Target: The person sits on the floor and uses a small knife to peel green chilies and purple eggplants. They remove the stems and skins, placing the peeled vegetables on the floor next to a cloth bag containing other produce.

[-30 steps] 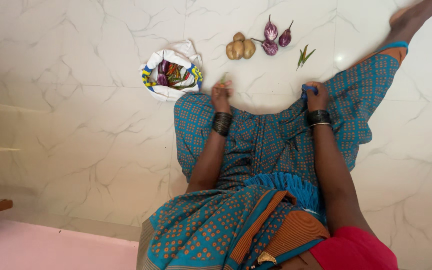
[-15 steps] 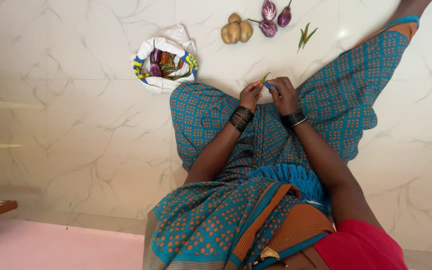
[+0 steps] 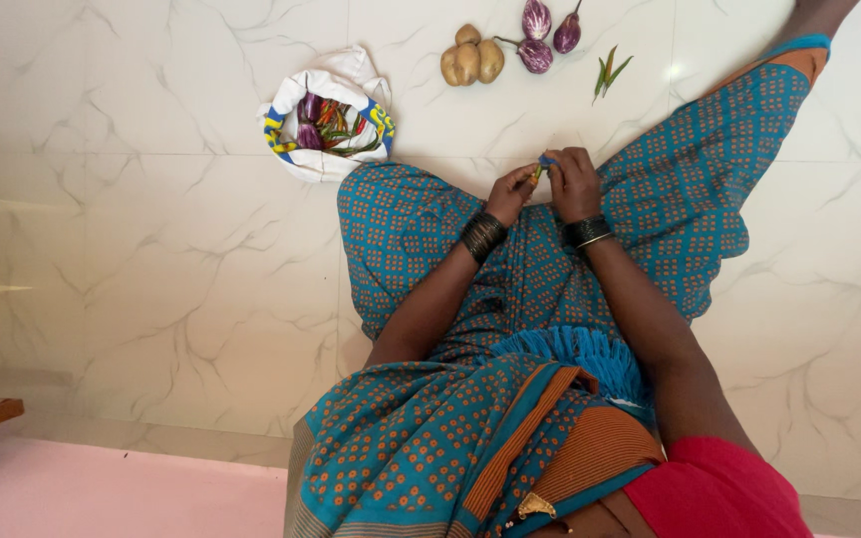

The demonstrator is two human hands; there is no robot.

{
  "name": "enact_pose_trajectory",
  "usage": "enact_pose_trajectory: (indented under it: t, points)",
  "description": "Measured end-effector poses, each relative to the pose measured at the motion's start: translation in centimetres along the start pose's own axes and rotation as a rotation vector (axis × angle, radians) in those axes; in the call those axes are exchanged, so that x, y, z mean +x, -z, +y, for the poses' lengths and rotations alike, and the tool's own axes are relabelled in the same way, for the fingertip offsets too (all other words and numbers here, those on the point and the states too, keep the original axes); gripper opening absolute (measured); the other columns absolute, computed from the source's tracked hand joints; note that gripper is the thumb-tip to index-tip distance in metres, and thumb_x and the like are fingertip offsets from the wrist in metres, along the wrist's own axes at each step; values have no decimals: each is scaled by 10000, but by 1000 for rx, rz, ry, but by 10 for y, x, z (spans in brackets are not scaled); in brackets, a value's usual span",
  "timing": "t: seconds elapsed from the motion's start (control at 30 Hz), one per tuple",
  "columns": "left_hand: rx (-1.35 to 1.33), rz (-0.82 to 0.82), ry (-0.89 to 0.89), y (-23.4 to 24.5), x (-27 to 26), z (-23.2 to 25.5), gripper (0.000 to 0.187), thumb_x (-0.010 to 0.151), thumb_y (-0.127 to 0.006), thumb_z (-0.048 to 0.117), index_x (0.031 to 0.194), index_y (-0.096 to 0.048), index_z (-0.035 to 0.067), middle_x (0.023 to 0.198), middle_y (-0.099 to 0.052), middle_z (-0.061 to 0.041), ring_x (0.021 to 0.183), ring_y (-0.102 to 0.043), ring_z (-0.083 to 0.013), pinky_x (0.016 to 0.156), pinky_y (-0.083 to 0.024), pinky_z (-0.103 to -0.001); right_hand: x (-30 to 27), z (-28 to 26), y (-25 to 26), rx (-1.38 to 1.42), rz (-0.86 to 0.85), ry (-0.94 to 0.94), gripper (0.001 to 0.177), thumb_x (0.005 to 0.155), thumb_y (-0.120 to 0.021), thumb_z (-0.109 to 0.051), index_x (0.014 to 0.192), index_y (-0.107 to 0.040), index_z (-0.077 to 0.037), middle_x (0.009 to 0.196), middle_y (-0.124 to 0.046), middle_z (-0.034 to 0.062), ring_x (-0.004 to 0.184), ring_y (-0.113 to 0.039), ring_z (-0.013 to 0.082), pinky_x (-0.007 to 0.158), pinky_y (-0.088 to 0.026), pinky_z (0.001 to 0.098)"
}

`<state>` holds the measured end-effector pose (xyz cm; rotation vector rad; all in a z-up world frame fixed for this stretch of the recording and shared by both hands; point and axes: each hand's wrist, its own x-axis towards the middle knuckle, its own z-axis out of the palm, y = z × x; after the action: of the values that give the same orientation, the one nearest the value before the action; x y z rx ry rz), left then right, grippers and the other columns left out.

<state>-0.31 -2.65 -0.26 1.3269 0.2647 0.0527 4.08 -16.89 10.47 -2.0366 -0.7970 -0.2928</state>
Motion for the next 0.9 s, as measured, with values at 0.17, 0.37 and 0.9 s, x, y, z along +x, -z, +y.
enact_pose_trajectory:
  t: [0.17, 0.37, 0.9]
  points:
    - [-109, 1, -49, 10, 3, 1, 483, 1004, -632, 107, 1475, -531, 78, 1119, -694, -15, 921, -625, -80, 768, -547, -257, -12, -7, -9, -2, -141, 44, 227, 952, -682, -10, 1173, -714, -52, 1097, -644, 153, 952, -674, 339, 784, -563, 412]
    - [-88, -15, -61, 5, 1, -2, 587, 947, -671, 19, 1484, -448, 98, 970, -684, -62, 848, -630, -99, 758, -539, -256, -4, 1, -9, -3, -44, -5, 219, 965, -661, 10, 1166, -710, -61, 1099, -645, 160, 956, -678, 337, 794, -570, 412]
    - [42, -61, -76, 11, 5, -7, 633, 969, -635, -2, 1560, -436, 106, 923, -669, -12, 812, -601, -80, 727, -526, -234, -1, 1, -9, 33, -15, 47, 190, 977, -663, 9, 1157, -700, -40, 1110, -666, 167, 965, -690, 336, 789, -579, 397]
